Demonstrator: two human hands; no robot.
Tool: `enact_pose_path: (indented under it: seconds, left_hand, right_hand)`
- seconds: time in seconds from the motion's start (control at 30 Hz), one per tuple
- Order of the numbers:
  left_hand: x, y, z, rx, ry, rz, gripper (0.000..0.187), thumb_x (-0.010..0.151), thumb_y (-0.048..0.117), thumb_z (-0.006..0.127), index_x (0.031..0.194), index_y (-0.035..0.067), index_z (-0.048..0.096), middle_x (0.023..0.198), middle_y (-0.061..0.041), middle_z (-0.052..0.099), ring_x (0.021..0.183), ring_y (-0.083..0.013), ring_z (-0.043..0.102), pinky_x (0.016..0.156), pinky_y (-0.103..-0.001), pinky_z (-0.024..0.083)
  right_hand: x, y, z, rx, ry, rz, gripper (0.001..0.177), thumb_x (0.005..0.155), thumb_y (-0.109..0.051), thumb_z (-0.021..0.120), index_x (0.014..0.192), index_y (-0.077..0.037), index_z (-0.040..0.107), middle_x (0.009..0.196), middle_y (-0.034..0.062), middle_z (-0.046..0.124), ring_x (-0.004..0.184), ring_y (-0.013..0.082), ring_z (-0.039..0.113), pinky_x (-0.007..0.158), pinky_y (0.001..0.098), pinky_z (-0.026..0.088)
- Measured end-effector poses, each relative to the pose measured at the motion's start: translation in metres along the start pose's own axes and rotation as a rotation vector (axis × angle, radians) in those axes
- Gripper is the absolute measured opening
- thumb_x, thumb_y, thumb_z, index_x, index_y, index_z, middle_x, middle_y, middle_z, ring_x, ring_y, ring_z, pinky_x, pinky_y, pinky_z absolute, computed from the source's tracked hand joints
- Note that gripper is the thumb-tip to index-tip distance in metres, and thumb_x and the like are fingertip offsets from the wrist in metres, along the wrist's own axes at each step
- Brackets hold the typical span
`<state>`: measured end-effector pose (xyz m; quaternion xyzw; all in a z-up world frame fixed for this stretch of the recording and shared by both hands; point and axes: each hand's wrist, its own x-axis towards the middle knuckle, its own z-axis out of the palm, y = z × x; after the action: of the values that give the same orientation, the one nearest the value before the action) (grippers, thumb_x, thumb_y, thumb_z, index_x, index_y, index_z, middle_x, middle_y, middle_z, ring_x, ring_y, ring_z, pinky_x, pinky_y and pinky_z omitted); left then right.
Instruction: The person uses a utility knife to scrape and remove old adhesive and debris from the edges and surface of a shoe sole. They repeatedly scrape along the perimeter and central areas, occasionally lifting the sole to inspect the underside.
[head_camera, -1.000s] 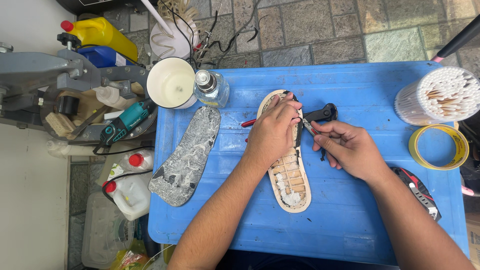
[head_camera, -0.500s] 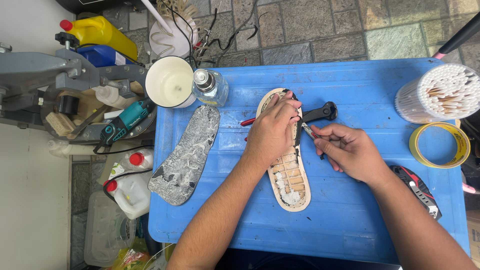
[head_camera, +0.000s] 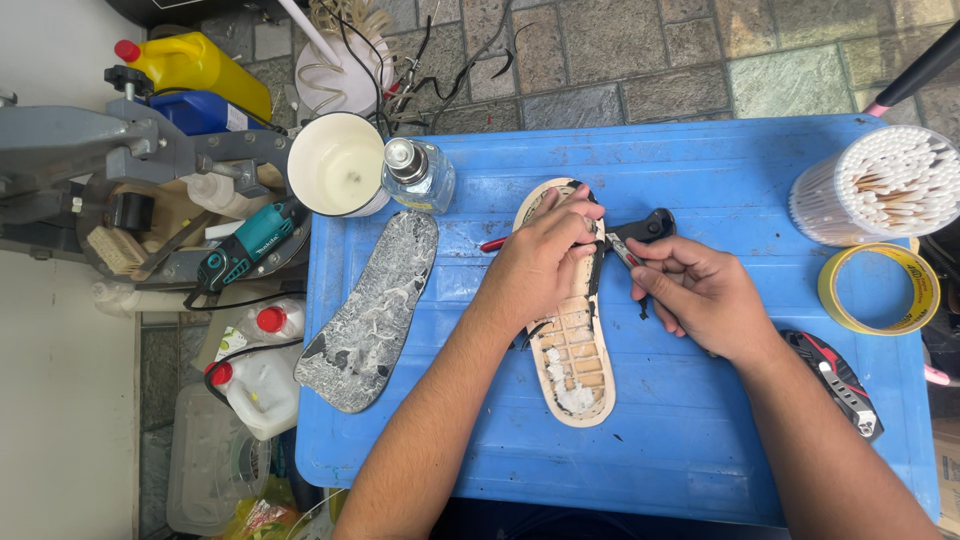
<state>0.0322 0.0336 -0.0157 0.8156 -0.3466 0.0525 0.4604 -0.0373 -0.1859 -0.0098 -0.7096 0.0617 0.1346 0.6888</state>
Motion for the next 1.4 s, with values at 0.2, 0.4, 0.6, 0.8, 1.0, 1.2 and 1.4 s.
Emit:
enact_pose_path:
  seconds: [0.2,0.4,0.6,0.8,1.0,1.2,1.4]
  left_hand:
    - [-0.001,0.002,-0.002,0.008,-0.029,0.020,0.009,0.093,0.001,0.067,0.096,0.003,0.058,0.127,-0.009,0.068,0.139,-0.0322,0.057,0.128,-0.053,0.035]
    - [-0.004,0.001,0.003,0.095,-0.025,0.028,0.010,0.097,0.003,0.066,0.096,0.004,0.056,0.128,-0.009,0.070,0.140,-0.0322,0.057,0.128,-0.052,0.035]
    - [-0.005,0.003,0.006,0.134,0.017,0.021,0.009,0.094,-0.002,0.064,0.098,0.003,0.057,0.126,-0.009,0.071,0.138,-0.0321,0.058,0.127,-0.051,0.037]
    - [-0.005,0.002,0.007,0.131,0.037,0.040,0.010,0.094,-0.002,0.064,0.097,0.002,0.056,0.125,-0.009,0.070,0.138,-0.0325,0.058,0.127,-0.051,0.037]
    - [-0.005,0.002,0.007,0.120,0.041,0.003,0.008,0.095,-0.003,0.063,0.100,0.002,0.059,0.127,-0.007,0.071,0.140,-0.0317,0.057,0.127,-0.048,0.039]
    - [-0.005,0.000,0.002,0.076,-0.025,0.028,0.010,0.095,-0.002,0.063,0.101,0.002,0.055,0.130,-0.009,0.069,0.141,-0.0330,0.055,0.127,-0.049,0.037]
    - [-0.004,0.003,0.001,0.116,-0.045,0.039,0.009,0.098,0.003,0.063,0.098,0.003,0.054,0.129,-0.008,0.068,0.140,-0.0326,0.056,0.128,-0.052,0.034]
  right_hand:
    - [0.004,-0.007,0.001,-0.040,-0.022,0.040,0.036,0.094,-0.005,0.066,0.129,-0.003,0.069,0.079,0.0066,0.069,0.048,0.0055,0.051,0.039,0.0224,0.039]
    - [0.005,-0.005,-0.005,-0.092,-0.079,0.035,0.033,0.093,-0.006,0.067,0.126,-0.004,0.071,0.076,0.0053,0.069,0.047,0.0041,0.050,0.038,0.0221,0.040]
    - [0.004,-0.002,-0.008,-0.126,-0.087,0.044,0.030,0.092,-0.006,0.070,0.121,-0.004,0.074,0.073,0.0041,0.068,0.045,0.0032,0.048,0.037,0.0222,0.037]
    - [0.002,0.004,-0.013,-0.154,-0.099,0.061,0.029,0.091,-0.007,0.071,0.120,-0.005,0.074,0.072,0.0028,0.068,0.046,0.0025,0.047,0.038,0.0218,0.037]
    - [-0.002,0.006,-0.016,-0.128,-0.124,0.072,0.028,0.092,-0.007,0.070,0.119,-0.003,0.075,0.073,0.0047,0.069,0.046,0.0035,0.048,0.038,0.0222,0.037]
    - [0.000,0.000,-0.010,-0.060,-0.035,0.021,0.032,0.093,-0.004,0.067,0.125,-0.003,0.071,0.078,0.0072,0.070,0.047,0.0047,0.049,0.038,0.0220,0.038]
    - [0.007,-0.013,-0.008,-0.134,-0.078,0.049,0.031,0.092,-0.006,0.068,0.123,-0.005,0.073,0.077,0.0061,0.071,0.046,0.0041,0.049,0.038,0.0217,0.038]
